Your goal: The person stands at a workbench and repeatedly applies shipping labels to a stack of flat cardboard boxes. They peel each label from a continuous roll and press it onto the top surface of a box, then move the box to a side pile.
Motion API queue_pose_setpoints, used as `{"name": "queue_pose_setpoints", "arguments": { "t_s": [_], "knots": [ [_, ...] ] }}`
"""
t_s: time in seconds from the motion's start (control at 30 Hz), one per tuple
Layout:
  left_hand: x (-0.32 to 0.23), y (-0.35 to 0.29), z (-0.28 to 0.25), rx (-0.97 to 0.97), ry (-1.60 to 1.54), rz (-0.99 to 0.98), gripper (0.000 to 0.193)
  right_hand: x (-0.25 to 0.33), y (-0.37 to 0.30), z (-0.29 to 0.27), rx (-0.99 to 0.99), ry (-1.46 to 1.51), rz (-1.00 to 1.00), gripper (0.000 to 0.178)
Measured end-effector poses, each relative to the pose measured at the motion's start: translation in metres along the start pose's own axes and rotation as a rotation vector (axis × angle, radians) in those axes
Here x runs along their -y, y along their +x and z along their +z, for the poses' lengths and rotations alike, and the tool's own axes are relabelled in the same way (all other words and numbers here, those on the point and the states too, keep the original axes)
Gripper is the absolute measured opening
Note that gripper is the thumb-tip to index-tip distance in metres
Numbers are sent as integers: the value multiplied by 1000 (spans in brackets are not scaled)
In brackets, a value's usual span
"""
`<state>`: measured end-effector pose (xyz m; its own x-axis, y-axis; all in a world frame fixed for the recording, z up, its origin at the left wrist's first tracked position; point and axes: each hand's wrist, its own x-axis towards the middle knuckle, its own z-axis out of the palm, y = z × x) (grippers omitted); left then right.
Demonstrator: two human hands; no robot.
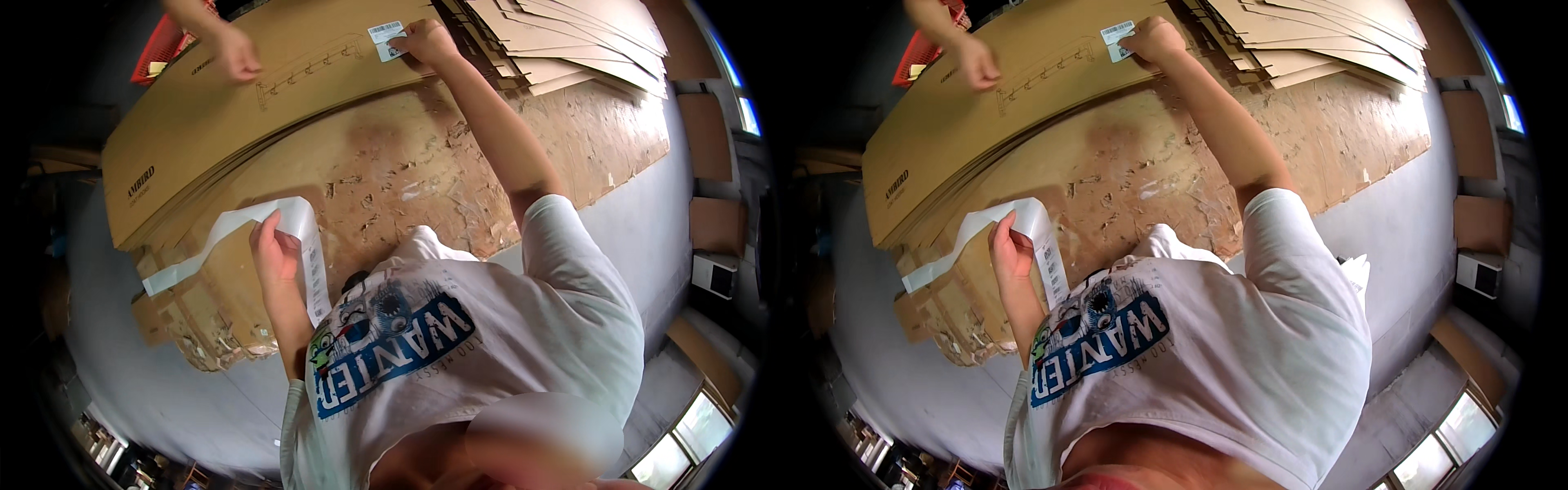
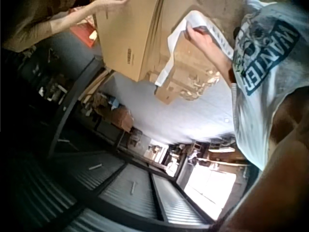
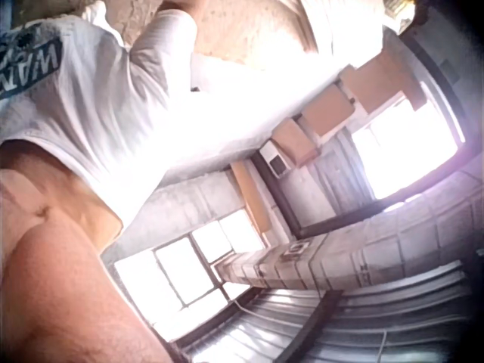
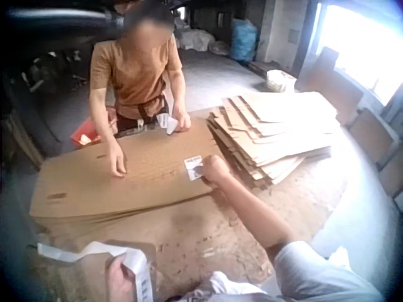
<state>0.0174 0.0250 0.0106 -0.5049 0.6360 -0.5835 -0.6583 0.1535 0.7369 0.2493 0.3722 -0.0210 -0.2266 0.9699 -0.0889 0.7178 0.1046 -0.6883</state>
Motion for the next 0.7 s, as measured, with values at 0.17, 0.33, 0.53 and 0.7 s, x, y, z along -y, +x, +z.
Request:
{"name": "queue_pose_setpoints", "arguments": {
  "t_s": [0.17,0.33,0.53,0.7],
  "knots": [
    [2,5,0,-83,-30,-10,14,15,-10,1,-165,-309,-77,30],
    [3,9,-6,-89,3,-30,9,41,-27,-13,-37,-372,98,14],
    [8,6,-19,-86,41,-42,10,48,-32,-21,-31,-459,67,32],
    [2,-20,-12,-100,19,-7,10,-4,-32,-4,-423,-193,0,35]
  ]
}}
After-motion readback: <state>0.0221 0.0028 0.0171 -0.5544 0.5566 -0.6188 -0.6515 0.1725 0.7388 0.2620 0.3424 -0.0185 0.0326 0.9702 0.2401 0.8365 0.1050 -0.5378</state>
